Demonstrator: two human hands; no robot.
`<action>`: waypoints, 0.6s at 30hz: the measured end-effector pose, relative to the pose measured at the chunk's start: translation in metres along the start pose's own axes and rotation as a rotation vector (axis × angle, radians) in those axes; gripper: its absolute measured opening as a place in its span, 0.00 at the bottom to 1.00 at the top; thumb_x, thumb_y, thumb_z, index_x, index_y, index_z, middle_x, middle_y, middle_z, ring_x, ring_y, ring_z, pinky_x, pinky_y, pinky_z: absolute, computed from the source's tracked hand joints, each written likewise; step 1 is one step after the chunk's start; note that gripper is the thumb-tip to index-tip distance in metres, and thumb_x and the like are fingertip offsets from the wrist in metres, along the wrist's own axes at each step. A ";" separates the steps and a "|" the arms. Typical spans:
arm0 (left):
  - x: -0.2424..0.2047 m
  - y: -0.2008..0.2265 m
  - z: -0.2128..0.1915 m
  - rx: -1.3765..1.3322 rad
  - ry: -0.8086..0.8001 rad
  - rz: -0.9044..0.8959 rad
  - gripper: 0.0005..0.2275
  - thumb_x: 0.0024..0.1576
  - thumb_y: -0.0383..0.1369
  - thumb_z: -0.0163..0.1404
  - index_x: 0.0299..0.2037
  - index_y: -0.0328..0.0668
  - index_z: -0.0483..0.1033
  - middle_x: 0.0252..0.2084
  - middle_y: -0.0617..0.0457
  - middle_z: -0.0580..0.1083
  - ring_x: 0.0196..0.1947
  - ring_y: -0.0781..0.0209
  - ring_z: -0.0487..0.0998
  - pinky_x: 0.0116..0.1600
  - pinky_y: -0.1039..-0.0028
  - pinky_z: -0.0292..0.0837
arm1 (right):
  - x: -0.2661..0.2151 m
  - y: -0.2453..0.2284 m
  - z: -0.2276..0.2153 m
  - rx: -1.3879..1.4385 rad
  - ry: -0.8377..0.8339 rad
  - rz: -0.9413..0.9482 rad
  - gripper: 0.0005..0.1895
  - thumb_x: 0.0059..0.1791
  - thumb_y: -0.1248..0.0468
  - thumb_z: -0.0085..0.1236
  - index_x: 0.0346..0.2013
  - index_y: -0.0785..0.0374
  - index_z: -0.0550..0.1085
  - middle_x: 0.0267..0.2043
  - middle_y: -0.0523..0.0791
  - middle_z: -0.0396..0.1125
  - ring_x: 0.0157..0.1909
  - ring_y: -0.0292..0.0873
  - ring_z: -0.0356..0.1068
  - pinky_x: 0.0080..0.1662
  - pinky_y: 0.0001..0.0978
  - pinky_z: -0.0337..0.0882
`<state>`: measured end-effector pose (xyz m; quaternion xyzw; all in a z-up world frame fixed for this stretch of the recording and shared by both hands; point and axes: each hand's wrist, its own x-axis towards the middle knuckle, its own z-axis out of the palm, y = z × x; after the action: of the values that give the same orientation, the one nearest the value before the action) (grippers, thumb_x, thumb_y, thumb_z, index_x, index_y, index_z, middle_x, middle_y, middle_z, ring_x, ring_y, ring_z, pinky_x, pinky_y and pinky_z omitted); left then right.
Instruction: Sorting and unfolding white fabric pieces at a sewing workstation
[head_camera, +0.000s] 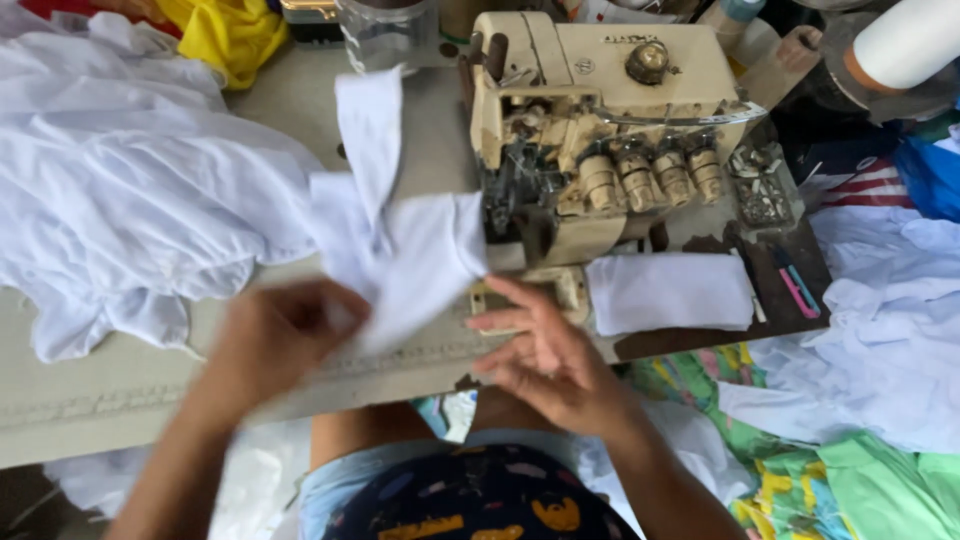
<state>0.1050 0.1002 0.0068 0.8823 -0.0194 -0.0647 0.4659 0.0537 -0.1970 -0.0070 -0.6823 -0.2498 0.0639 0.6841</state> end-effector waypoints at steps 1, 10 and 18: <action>-0.013 0.005 0.010 -0.020 -0.156 -0.015 0.06 0.48 0.27 0.59 0.32 0.51 0.88 0.28 0.65 0.82 0.28 0.77 0.74 0.38 0.83 0.70 | -0.003 0.000 0.002 0.001 -0.037 0.111 0.39 0.52 0.54 0.56 0.73 0.60 0.50 0.73 0.58 0.49 0.59 0.55 0.71 0.51 0.44 0.82; -0.049 0.055 0.064 -0.253 -0.463 0.359 0.11 0.59 0.38 0.54 0.49 0.51 0.80 0.36 0.60 0.83 0.28 0.72 0.82 0.37 0.81 0.77 | -0.008 0.054 -0.058 -0.500 0.529 0.295 0.07 0.54 0.57 0.57 0.38 0.55 0.78 0.29 0.35 0.70 0.28 0.26 0.60 0.32 0.19 0.59; 0.019 -0.051 -0.004 0.412 0.406 0.476 0.18 0.51 0.24 0.55 0.51 0.54 0.80 0.51 0.55 0.80 0.41 0.55 0.82 0.35 0.66 0.74 | -0.044 0.051 -0.075 -0.304 0.629 0.183 0.07 0.55 0.62 0.55 0.41 0.63 0.76 0.40 0.41 0.73 0.45 0.32 0.69 0.46 0.20 0.66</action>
<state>0.1227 0.1305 -0.0354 0.9231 -0.1440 0.2269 0.2751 0.0609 -0.2800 -0.0636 -0.7821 0.0284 -0.1261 0.6096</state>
